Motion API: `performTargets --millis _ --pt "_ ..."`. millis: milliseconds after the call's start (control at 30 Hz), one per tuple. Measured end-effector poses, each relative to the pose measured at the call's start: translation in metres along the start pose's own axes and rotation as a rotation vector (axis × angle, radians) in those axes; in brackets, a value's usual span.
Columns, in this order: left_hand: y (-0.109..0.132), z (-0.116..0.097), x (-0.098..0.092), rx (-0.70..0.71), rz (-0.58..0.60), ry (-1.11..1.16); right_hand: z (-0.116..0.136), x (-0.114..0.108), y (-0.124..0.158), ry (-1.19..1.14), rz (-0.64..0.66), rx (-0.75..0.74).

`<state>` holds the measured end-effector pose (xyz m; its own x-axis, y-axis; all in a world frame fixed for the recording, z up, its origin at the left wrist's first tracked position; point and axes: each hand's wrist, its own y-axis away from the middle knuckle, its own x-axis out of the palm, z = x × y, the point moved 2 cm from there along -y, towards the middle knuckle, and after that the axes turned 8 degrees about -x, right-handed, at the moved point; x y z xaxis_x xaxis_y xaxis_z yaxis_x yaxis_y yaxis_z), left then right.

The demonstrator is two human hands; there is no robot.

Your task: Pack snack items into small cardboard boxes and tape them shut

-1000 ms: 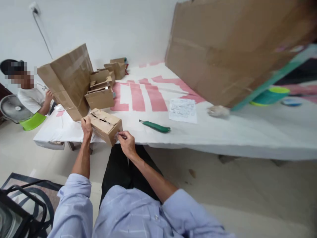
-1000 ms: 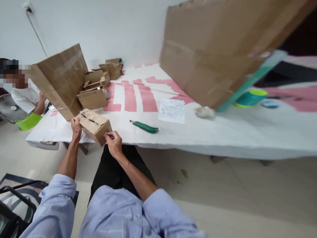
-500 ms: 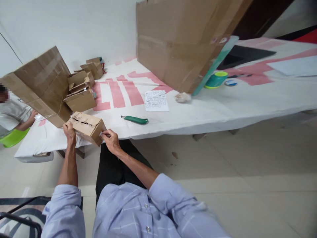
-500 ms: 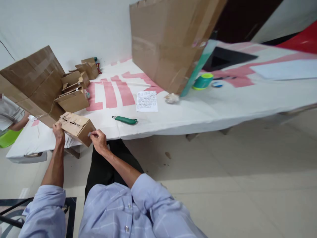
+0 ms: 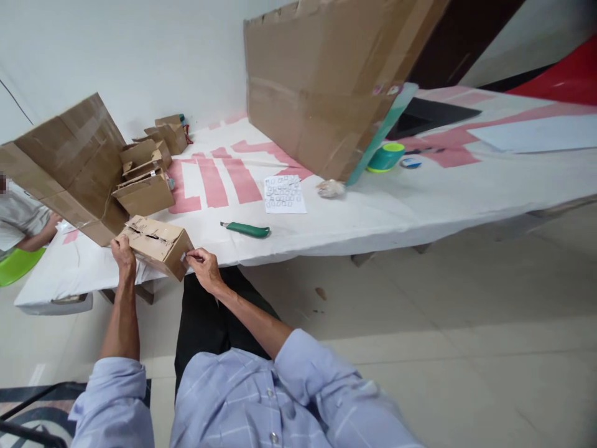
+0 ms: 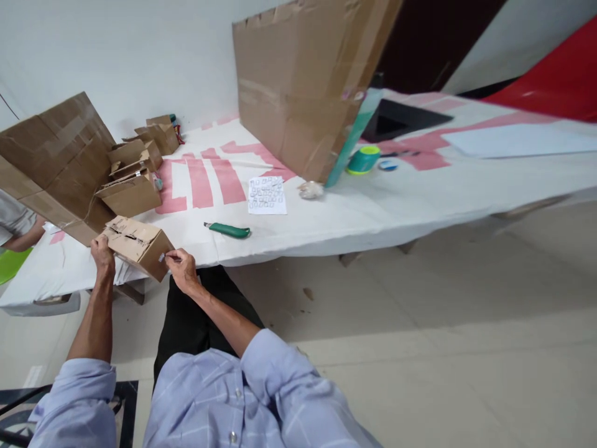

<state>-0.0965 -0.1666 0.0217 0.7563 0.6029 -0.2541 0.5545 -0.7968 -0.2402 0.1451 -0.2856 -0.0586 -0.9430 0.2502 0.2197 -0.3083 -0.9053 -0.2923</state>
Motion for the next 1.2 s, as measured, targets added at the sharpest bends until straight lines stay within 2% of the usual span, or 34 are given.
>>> performTargets --millis 867,1200 --pt "-0.005 0.008 -0.002 0.011 -0.015 0.016 0.011 0.005 -0.009 0.038 0.017 0.034" --pt "-0.005 0.007 -0.001 0.007 -0.02 0.018 0.009 0.006 -0.003 0.036 0.016 0.023"
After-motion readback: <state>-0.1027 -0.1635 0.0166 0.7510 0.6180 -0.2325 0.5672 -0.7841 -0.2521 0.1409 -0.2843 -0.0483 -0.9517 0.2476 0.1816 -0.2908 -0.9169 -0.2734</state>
